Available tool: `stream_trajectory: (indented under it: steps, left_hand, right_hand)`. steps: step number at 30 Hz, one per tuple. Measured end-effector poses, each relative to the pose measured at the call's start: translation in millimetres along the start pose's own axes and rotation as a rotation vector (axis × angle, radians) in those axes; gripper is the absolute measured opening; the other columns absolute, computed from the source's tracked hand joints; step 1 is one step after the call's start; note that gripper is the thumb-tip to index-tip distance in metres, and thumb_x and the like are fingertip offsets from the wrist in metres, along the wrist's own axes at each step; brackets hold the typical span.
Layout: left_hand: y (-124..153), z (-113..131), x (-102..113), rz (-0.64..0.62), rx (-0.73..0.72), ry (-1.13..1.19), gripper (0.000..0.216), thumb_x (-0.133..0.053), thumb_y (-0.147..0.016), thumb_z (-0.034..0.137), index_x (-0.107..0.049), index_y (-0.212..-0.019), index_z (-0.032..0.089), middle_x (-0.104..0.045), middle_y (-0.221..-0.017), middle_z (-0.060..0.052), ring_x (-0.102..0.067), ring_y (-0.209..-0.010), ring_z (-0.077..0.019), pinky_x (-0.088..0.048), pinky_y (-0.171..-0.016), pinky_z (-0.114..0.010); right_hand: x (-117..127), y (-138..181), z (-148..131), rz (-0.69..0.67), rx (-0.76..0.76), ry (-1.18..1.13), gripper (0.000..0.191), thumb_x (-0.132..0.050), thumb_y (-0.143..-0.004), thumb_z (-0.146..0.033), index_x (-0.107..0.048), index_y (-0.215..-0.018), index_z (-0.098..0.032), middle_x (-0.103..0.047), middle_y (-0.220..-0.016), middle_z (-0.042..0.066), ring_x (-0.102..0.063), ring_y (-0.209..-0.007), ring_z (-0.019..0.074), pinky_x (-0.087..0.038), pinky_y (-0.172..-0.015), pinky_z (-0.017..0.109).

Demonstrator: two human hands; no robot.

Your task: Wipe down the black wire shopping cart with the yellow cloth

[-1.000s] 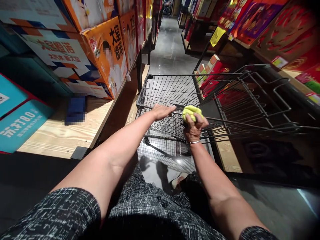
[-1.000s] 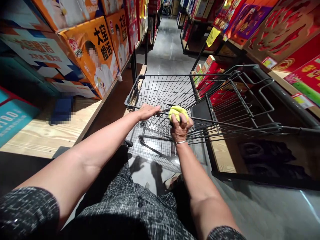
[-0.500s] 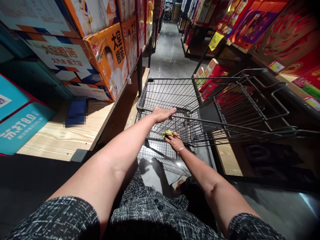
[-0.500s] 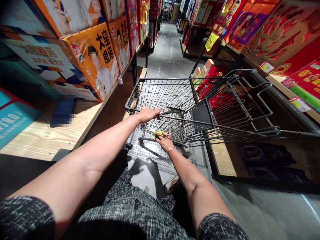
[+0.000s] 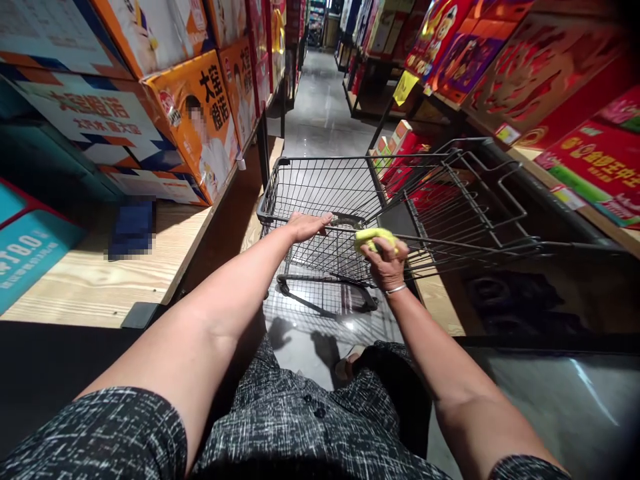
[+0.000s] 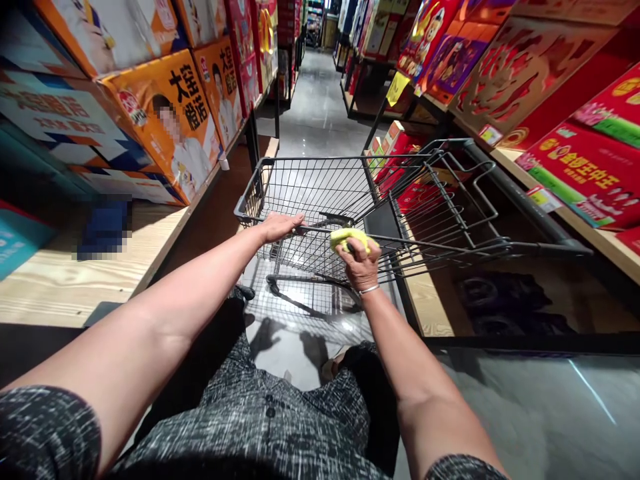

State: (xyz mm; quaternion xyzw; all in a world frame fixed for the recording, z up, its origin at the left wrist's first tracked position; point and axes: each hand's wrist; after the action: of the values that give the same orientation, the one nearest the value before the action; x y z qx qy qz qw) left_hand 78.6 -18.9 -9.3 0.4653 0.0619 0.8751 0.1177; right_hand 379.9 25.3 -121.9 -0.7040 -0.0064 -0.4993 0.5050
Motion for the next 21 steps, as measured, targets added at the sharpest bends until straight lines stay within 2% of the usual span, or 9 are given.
stream_trajectory:
  steps: [3,5,7,9,12,14,16,19,21]
  left_hand:
    - [-2,-2,-1,0.001,0.011,0.001,0.078,-0.006,-0.105,0.062,-0.069,-0.136,0.027,-0.079,-0.122,-0.004,-0.054,-0.137,-0.0305,-0.021,-0.120,-0.055]
    - [-4,-3,-2,0.001,0.006,-0.005,0.077,-0.007,-0.106,0.062,-0.068,-0.138,0.027,-0.079,-0.121,-0.004,-0.055,-0.137,-0.0304,-0.019,-0.121,-0.056]
    - [-5,-4,-2,0.000,0.000,-0.019,0.076,-0.008,-0.106,0.061,-0.069,-0.137,0.028,-0.079,-0.120,-0.004,-0.055,-0.137,-0.0303,-0.020,-0.121,-0.056]
    - [-5,-4,-2,-0.007,-0.009,-0.028,0.075,-0.008,-0.106,0.061,-0.069,-0.137,0.029,-0.079,-0.122,-0.003,-0.054,-0.139,-0.0299,-0.021,-0.121,-0.056]
    - [-3,-3,0,-0.007,-0.001,-0.033,0.073,-0.009,-0.106,0.061,-0.068,-0.138,0.030,-0.079,-0.122,-0.002,-0.053,-0.140,-0.0296,-0.023,-0.120,-0.057]
    - [-1,-2,2,0.002,0.007,-0.024,0.072,-0.009,-0.106,0.060,-0.066,-0.140,0.031,-0.079,-0.121,-0.002,-0.052,-0.142,-0.0295,-0.024,-0.120,-0.057]
    - [2,-1,3,0.006,0.005,-0.008,0.071,-0.008,-0.106,0.061,-0.060,-0.147,0.034,-0.079,-0.121,-0.001,-0.048,-0.145,-0.0291,-0.023,-0.120,-0.057]
    - [4,-2,3,0.005,-0.006,-0.003,0.067,-0.011,-0.106,0.062,-0.049,-0.155,0.038,-0.078,-0.123,0.000,-0.042,-0.150,-0.0285,-0.018,-0.123,-0.059]
    - [4,-2,2,0.007,-0.010,-0.009,0.066,-0.014,-0.105,0.063,-0.052,-0.152,0.039,-0.077,-0.125,0.001,-0.043,-0.150,-0.0292,-0.012,-0.124,-0.060]
  right_hand:
    - [-37,33,-29,-0.417,-0.055,-0.033,0.032,-0.064,-0.093,-0.017,-0.079,-0.112,-0.038,-0.065,-0.131,0.004,-0.050,-0.121,0.0283,-0.045,-0.105,0.046]
    - [-58,53,-49,-0.645,-0.052,-0.048,0.035,-0.062,-0.094,-0.017,-0.079,-0.115,-0.039,-0.065,-0.138,0.003,-0.051,-0.125,0.0304,-0.046,-0.104,0.046]
    - [-70,67,-63,-0.755,-0.039,-0.065,0.035,-0.062,-0.092,-0.016,-0.079,-0.114,-0.038,-0.065,-0.141,0.001,-0.050,-0.129,0.0325,-0.046,-0.104,0.046]
    - [-74,71,-68,-0.767,-0.034,-0.065,0.035,-0.062,-0.092,-0.017,-0.079,-0.114,-0.038,-0.065,-0.142,0.000,-0.050,-0.130,0.0336,-0.046,-0.104,0.046]
    - [-64,63,-56,-0.705,-0.013,-0.039,0.035,-0.060,-0.095,-0.019,-0.078,-0.117,-0.038,-0.066,-0.141,0.001,-0.050,-0.127,0.0327,-0.046,-0.102,0.045]
    - [-47,50,-36,-0.599,0.014,-0.029,0.033,-0.059,-0.097,-0.021,-0.078,-0.116,-0.038,-0.067,-0.137,0.002,-0.051,-0.122,0.0303,-0.046,-0.101,0.044]
    - [-22,35,-9,-0.424,0.018,-0.014,0.031,-0.058,-0.097,-0.021,-0.079,-0.113,-0.037,-0.068,-0.131,0.003,-0.051,-0.117,0.0277,-0.045,-0.101,0.043]
    - [20,10,33,-0.107,-0.054,0.061,0.028,-0.060,-0.094,-0.020,-0.080,-0.109,-0.032,-0.066,-0.125,0.006,-0.048,-0.117,0.0274,-0.044,-0.103,0.044]
    - [45,-2,55,0.061,-0.111,0.109,0.030,-0.062,-0.088,-0.017,-0.079,-0.109,-0.028,-0.062,-0.124,0.009,-0.045,-0.119,0.0290,-0.043,-0.104,0.047]
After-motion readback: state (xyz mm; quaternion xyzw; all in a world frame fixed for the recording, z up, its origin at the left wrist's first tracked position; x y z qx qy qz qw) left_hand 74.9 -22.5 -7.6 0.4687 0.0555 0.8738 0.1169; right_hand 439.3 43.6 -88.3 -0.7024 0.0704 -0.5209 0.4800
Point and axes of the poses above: each hand's wrist, its own y-axis away from the middle knuckle, its own x-axis out of the back of the hand, z = x × y
